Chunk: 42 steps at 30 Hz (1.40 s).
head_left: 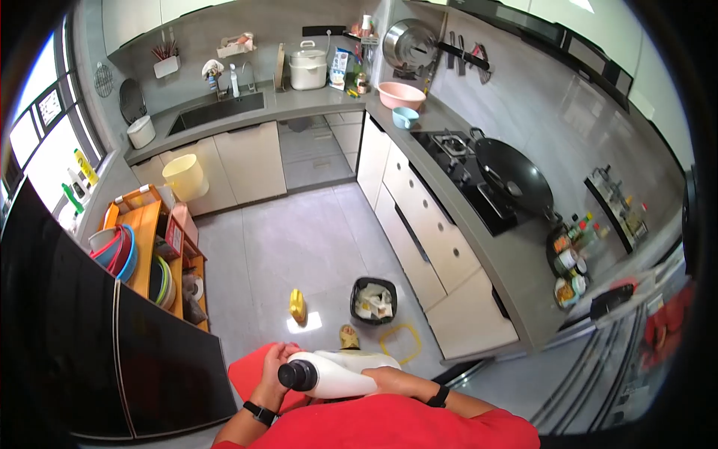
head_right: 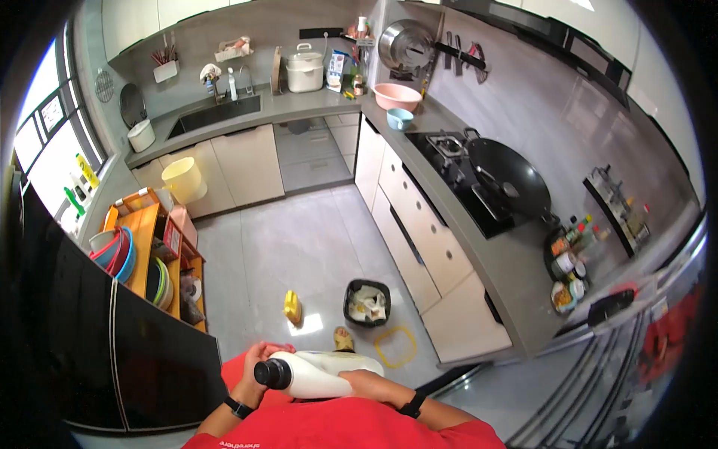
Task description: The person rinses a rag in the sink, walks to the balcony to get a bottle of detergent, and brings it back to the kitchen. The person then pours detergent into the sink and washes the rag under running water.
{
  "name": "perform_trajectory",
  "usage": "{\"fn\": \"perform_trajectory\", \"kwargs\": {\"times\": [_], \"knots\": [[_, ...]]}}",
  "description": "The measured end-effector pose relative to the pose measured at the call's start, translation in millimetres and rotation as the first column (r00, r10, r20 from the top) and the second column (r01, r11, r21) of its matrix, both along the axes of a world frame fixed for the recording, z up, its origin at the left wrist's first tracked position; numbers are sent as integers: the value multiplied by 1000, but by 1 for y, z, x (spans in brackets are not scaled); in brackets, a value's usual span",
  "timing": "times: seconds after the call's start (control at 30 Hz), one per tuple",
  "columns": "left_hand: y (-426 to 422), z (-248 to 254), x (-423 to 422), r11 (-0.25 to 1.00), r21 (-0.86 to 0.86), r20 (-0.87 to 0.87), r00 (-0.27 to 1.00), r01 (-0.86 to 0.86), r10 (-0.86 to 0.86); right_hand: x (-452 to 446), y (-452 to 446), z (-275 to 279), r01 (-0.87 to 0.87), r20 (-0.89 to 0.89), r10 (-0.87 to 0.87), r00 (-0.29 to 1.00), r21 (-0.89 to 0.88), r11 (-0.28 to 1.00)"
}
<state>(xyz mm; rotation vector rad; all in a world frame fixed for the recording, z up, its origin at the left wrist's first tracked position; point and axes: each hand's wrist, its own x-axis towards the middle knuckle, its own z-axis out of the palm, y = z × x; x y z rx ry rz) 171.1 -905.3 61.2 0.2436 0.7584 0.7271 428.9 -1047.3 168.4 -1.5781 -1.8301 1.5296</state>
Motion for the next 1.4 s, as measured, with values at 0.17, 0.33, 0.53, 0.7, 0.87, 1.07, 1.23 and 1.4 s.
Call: {"fn": "perform_trajectory", "kwargs": {"times": [0.17,0.33,0.53,0.7,0.87,1.07,1.23,1.4], "knots": [[83,-5,29,991,-98,-72,993,-96,89,53,121,-25,-189,43,189,981,8,982],[173,17,84,982,-108,-50,987,-158,153,110,223,-14,-250,58,252,966,-35,968],[243,19,121,986,-107,-29,991,-129,127,151,294,-25,-198,-38,196,980,-41,979],[314,37,153,994,-80,-67,995,-78,72,170,350,-25,-128,-5,128,992,-90,988],[408,24,177,998,-51,-35,999,26,-28,180,418,-47,-18,-76,17,997,-15,1000],[564,-2,207,991,-26,-85,988,129,-131,177,573,-31,73,-1,-73,997,-9,997],[692,19,205,978,39,155,965,207,-210,175,670,-4,126,43,-126,991,3,992],[799,88,205,967,209,52,986,145,-159,177,757,26,235,-47,-234,971,15,972]]}}
